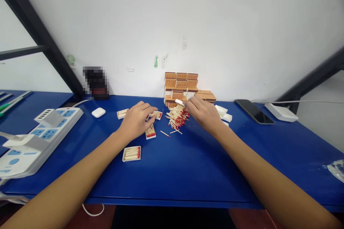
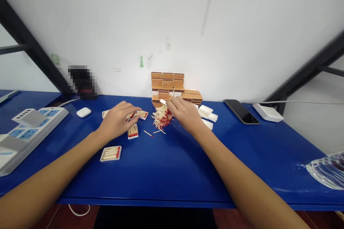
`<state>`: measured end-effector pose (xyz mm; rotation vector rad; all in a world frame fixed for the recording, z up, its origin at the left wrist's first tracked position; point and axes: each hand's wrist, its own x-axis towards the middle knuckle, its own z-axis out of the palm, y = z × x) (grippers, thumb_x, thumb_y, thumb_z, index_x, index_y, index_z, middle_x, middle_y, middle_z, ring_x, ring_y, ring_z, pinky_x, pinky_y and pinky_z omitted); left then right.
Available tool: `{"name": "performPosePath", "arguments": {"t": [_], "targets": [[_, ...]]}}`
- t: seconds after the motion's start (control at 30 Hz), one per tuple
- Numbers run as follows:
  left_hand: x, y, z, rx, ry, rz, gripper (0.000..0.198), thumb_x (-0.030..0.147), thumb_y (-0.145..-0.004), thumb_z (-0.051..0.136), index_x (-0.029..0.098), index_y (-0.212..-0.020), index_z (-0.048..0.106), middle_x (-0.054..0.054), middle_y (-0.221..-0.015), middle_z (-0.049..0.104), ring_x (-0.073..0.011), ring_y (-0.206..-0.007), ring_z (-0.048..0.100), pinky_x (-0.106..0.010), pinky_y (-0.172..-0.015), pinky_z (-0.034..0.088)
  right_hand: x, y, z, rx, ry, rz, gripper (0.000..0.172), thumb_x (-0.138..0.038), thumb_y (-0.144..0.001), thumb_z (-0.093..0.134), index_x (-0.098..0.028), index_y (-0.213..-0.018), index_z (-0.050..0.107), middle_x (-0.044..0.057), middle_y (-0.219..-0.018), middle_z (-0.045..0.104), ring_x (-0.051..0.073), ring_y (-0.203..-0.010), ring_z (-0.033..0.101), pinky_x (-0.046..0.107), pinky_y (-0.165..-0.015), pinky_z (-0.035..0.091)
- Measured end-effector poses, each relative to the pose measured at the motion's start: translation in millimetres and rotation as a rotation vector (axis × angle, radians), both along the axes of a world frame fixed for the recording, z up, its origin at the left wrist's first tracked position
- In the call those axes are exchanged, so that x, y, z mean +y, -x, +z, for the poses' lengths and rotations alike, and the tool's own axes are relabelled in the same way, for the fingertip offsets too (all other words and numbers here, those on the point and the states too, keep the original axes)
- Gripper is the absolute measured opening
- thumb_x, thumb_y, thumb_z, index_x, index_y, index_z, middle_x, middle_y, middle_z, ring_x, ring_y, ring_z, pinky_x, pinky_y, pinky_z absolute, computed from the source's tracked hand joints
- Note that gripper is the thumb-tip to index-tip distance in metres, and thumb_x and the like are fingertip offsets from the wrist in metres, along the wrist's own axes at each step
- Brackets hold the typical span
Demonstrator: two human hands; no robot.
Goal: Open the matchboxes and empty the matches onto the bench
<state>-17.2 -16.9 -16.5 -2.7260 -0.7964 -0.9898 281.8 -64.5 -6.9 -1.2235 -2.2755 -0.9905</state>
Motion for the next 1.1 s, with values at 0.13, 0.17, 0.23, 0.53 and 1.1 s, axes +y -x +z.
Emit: {"name": "performPosePath", "arguments": {"t": [0.13, 0.17, 0.23, 0.53, 1.1], "targets": [[2, 1, -2.2, 0.012, 0.013, -0.027, 0.014, 0.018, -0.099, 0.065, 0.016, -0.110, 0.074, -0.007, -0.100, 0.076, -0.0229, -0.086, 0.061, -0.039, -0.082, 0.053, 2, -5, -0.8, -0.048, -0.102, 0.027, 0.023, -0.009, -0.105, 0.049, -0.017, -0.114, 0.068, 0.009, -0.094, 0.069, 0.022, -0.083, 0.058, 0.034, -0.065, 0.039], [2, 1, -2.5, 0.014, 0.018, -0.031, 0.014, 0.019, -0.099, 0.065, 0.016, -0.110, 0.074, -0.007, -0.100, 0.076, -0.0228, -0.086, 0.061, -0.039, -0.082, 0.053, 3, -6, -1.4, -0.056, -0.126, 0.032, 0.023, -0.008, -0.104, 0.049, -0.016, -0.115, 0.068, 0.009, -0.096, 0.070, 0.022, -0.084, 0.059, 0.033, -0.066, 0.040], [2, 1, -2.7, 0.018, 0.021, -0.028, 0.013, 0.020, -0.100, 0.065, 0.017, -0.110, 0.074, -0.007, -0.099, 0.076, -0.0226, -0.085, 0.061, -0.039, -0.082, 0.053, 5, -7, -2.8, -0.068, -0.160, 0.032, 0.022, -0.008, -0.104, 0.051, -0.016, -0.116, 0.067, 0.010, -0.099, 0.070, 0.022, -0.087, 0.059, 0.033, -0.067, 0.042], [2, 1, -1.6, 0.018, 0.016, -0.033, 0.012, 0.018, -0.099, 0.066, 0.016, -0.107, 0.075, -0.006, -0.095, 0.075, -0.0220, -0.084, 0.060, -0.038, -0.080, 0.052, 8, -8, -5.0, -0.006, -0.081, 0.034, 0.021, -0.012, -0.105, 0.052, -0.019, -0.114, 0.069, 0.008, -0.097, 0.069, 0.020, -0.083, 0.058, 0.032, -0.064, 0.039], [0, 2, 3.3, 0.018, 0.030, -0.005, 0.013, 0.020, -0.099, 0.065, 0.017, -0.105, 0.077, -0.007, -0.091, 0.074, -0.0227, -0.085, 0.062, -0.038, -0.079, 0.053, -13, -45, 31.8, 0.579, 0.051, -0.186, 0.034, -0.047, -0.095, 0.072, -0.020, -0.116, 0.069, 0.010, -0.097, 0.070, 0.022, -0.077, 0.062, 0.037, -0.068, 0.048]]}}
